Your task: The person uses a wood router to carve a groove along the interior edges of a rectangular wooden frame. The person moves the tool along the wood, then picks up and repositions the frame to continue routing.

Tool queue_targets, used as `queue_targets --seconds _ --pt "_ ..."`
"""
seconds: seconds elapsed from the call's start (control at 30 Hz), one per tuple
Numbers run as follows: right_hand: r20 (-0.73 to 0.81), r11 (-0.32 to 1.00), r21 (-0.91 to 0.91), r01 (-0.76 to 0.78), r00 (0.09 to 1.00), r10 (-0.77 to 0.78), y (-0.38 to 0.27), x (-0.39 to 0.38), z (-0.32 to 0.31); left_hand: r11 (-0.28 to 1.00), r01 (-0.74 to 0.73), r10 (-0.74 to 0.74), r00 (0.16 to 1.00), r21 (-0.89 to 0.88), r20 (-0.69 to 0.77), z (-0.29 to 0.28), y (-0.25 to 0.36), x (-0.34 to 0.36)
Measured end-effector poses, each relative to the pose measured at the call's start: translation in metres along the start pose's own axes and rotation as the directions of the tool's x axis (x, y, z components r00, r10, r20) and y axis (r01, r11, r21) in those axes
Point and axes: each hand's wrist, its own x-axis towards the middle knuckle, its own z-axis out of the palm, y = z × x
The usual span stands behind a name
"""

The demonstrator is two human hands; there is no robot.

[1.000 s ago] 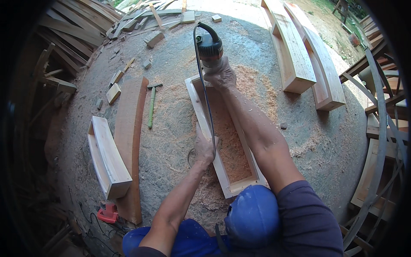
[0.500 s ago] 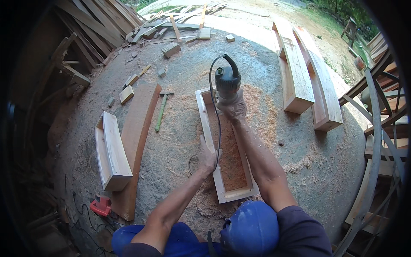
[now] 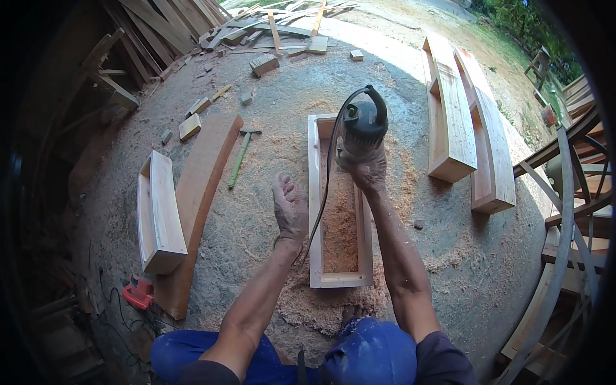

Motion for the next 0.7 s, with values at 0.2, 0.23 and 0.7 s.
queue_targets --seconds 0.2,0.23,0.7 --pt "0.115 0.997 -0.071 -0.035 0.992 0.043 -0.014 0.02 -0.003 0.913 -0.326 0.388 0.511 -0.245 0.767 -0.049 0.113 -0.016" --pt "0.14 0.997 -0.065 -0.041 0.989 0.05 -0.014 0.023 0.001 0.956 -0.221 0.291 0.653 -0.191 0.7 -0.045 0.107 -0.015" --pt "0.256 0.99 -0.14 0.001 0.966 0.035 0.015 0.028 0.039 0.995 -0.063 0.101 0.616 -0.078 0.781 0.002 0.009 0.142"
